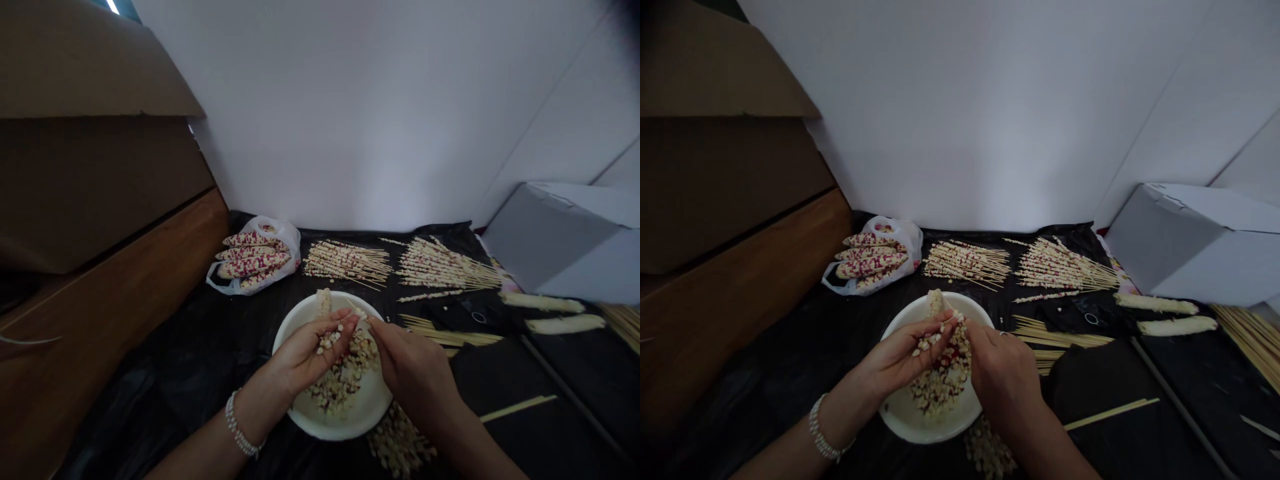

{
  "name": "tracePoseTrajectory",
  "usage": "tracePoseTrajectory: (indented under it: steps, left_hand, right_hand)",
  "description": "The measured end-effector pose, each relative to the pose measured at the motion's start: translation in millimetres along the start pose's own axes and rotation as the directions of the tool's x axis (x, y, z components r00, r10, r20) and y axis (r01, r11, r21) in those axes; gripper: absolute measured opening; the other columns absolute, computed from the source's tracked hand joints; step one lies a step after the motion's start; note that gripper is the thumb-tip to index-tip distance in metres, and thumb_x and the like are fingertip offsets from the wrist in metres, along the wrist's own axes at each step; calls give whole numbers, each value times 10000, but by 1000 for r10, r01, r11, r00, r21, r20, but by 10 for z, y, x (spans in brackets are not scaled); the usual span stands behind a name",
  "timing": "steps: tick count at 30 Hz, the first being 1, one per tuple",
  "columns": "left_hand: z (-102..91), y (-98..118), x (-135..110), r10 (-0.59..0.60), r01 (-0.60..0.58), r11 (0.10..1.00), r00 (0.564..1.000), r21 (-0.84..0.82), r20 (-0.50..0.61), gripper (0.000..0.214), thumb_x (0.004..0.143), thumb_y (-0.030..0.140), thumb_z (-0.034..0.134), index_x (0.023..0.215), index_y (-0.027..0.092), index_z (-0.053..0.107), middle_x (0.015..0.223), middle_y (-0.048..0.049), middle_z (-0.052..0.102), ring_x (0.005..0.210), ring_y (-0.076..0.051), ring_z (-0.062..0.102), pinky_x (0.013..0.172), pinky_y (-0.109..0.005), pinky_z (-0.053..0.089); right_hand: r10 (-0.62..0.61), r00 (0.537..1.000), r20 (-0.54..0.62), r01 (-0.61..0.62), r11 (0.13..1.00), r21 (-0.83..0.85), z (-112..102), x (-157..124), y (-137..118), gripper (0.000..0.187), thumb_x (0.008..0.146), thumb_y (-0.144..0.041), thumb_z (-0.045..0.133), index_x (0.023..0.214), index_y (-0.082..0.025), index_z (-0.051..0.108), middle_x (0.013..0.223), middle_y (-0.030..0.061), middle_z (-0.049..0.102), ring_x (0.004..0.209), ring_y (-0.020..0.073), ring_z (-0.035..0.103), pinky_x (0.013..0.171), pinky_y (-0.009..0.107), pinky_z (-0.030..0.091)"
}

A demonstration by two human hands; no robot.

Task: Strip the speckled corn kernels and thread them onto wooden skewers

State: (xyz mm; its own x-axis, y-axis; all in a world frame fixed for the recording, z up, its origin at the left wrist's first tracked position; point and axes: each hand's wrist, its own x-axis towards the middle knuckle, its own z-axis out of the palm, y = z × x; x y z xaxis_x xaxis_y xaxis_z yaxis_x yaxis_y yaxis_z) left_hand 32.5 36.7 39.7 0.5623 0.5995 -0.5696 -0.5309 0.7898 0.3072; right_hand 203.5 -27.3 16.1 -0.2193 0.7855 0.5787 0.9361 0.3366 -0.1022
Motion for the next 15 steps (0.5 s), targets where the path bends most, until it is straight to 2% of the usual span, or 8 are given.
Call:
tracePoseTrajectory:
  steps: [7,12,15]
  left_hand:
    - [-27,-16,29,7,-8,999,1000,-52,-11,85,841,91,576,893,63,637,841,-95,648,671,-80,623,631,-153,538]
    - [-49,-15,17,52,-55,998,995,28,84,83,795,159,668,861,110,658,633,19,543,472,-12,473,421,-89,406]
    - [-47,-6,5,85,-89,994,994,70,64,108,782,135,675,888,120,682,714,-15,607,557,-30,543,499,-100,453]
  right_hand:
    - [18,1000,11,-19,999,50,-57,6,-4,329,857,-152,433,1121,-174,630,930,75,718,698,156,663,630,271,505]
    - [11,1000,15,-12,995,94,-114,11,-13,329,869,-158,409,1105,-176,638,932,77,717,697,157,665,636,280,515]
    - [9,1000,25,-11,995,104,-133,21,-13,341,864,-152,403,1108,-182,639,922,75,718,695,157,668,621,276,514]
